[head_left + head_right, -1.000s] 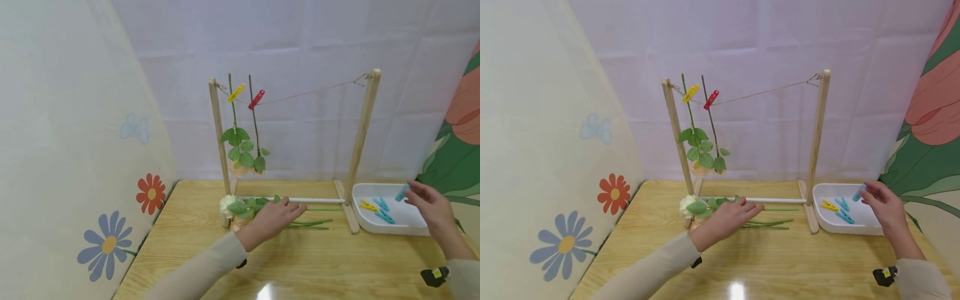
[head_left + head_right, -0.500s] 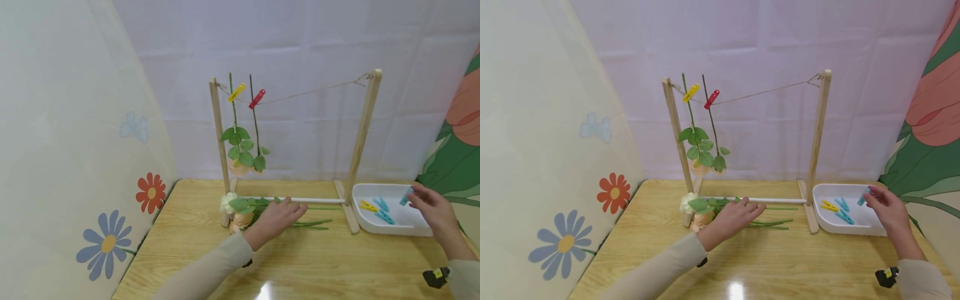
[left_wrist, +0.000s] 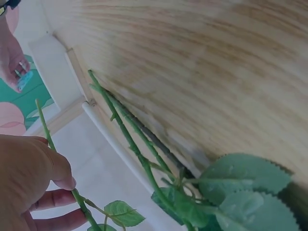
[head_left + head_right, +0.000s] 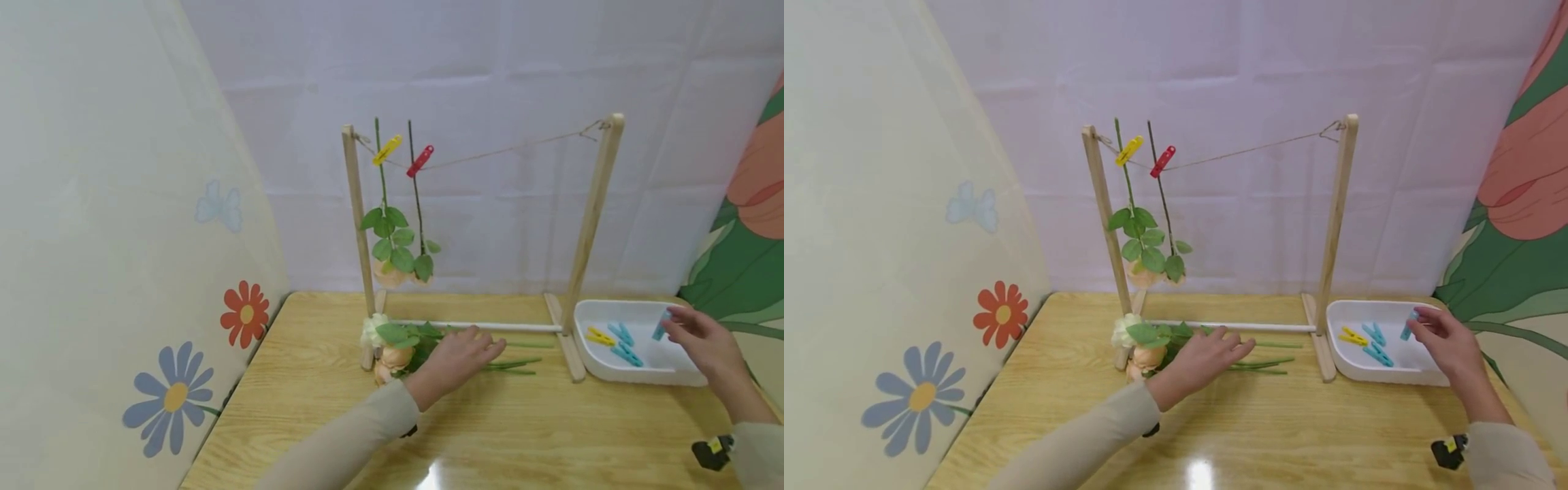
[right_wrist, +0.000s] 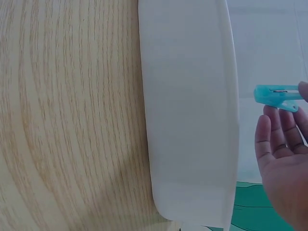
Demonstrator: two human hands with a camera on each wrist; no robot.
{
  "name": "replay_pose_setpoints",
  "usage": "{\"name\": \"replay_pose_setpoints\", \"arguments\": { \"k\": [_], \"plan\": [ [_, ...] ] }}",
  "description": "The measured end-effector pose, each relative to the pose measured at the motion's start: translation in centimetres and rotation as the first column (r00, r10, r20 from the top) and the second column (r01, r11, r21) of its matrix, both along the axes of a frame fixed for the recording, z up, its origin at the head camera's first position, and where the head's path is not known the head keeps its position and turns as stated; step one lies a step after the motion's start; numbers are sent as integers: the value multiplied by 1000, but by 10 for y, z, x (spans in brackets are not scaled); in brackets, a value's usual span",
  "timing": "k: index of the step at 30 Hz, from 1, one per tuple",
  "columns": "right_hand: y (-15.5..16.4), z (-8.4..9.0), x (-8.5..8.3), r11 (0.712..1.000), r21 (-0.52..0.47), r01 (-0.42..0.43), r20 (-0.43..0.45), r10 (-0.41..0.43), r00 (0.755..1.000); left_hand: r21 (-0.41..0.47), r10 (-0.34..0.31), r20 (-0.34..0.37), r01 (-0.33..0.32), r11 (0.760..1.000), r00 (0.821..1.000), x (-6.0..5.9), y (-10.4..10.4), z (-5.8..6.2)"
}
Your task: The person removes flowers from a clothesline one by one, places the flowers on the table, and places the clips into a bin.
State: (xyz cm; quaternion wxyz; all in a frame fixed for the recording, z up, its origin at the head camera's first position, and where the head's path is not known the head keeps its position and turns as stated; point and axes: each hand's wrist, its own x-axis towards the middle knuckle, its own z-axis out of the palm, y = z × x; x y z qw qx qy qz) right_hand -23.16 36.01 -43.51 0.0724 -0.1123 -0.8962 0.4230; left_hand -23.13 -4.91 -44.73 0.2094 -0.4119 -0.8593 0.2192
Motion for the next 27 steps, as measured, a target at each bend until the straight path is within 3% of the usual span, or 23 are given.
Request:
{"name": "replay_pose_setpoints", "arguments": {
  "k": [7,17,22,27],
  "plan": [
    [0,-1,-1,1000,4,-10,20,10,1000,-35,19,17,-18,999,1000,1,2,-5],
    [10,-1,1,993,-39,-111,8,112,994,-77,60,28,-58,995,998,4,6,-5],
    [10,-2,0,995,39,-97,5,97,995,-74,69,15,-67,995,998,5,7,-6],
    [8,-2,-1,990,111,-84,29,82,996,-73,73,-50,-76,994,996,8,6,-6]
  ]
}}
